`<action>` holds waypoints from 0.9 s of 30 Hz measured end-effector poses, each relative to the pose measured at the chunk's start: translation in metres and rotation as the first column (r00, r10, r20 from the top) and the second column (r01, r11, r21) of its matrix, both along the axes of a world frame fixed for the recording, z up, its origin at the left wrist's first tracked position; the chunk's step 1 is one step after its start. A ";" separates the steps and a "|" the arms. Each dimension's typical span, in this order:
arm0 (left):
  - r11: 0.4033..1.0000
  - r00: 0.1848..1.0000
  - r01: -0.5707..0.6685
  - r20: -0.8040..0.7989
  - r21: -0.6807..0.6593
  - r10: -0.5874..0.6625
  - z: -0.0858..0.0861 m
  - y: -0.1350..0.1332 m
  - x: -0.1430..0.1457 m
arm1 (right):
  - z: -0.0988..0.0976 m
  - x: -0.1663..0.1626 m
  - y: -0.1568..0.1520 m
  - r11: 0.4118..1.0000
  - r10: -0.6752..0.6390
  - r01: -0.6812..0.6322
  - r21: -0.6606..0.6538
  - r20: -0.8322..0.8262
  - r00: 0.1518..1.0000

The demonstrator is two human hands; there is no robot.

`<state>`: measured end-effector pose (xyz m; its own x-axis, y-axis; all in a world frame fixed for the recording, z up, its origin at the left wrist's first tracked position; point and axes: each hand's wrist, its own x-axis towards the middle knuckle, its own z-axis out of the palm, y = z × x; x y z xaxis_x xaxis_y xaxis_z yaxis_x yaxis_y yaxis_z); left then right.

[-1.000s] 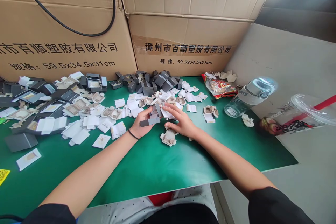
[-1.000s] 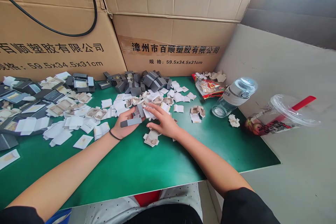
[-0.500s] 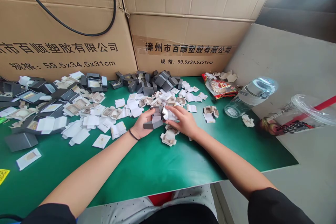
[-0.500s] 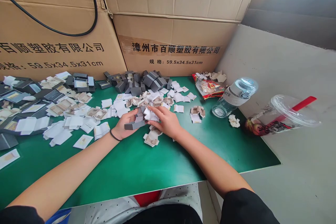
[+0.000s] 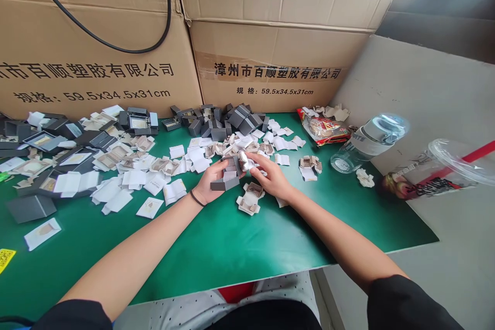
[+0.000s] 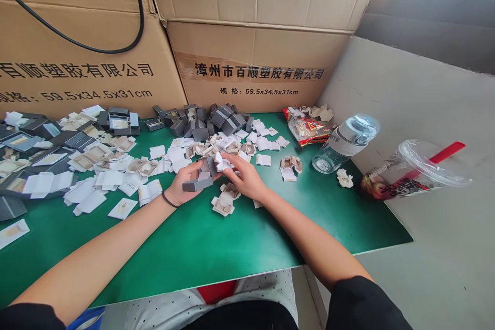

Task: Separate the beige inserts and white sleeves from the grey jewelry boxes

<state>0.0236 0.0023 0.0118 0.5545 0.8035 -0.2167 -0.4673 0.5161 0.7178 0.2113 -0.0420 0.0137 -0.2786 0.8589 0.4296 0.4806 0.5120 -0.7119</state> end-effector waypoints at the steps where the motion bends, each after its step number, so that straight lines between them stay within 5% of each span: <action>1: 1.000 1.000 -0.005 -0.003 -0.006 0.005 0.000 0.000 0.000 | 0.000 0.000 0.000 1.000 -0.002 0.001 -0.027 -0.036 0.999; 12: 1.000 0.996 -0.023 -0.085 -0.003 0.022 0.001 0.001 -0.002 | -0.004 0.002 0.005 0.991 -0.059 0.056 -0.118 -0.024 0.998; 27: 0.999 0.994 -0.005 -0.107 0.034 0.009 0.002 -0.003 0.001 | 0.000 -0.007 0.001 0.930 -0.147 0.053 -0.365 -0.237 0.960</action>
<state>0.0246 -0.0008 0.0141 0.5240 0.8150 -0.2473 -0.3898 0.4877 0.7812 0.2038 -0.0406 0.0136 -0.1047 0.9847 0.1393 0.2936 0.1645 -0.9417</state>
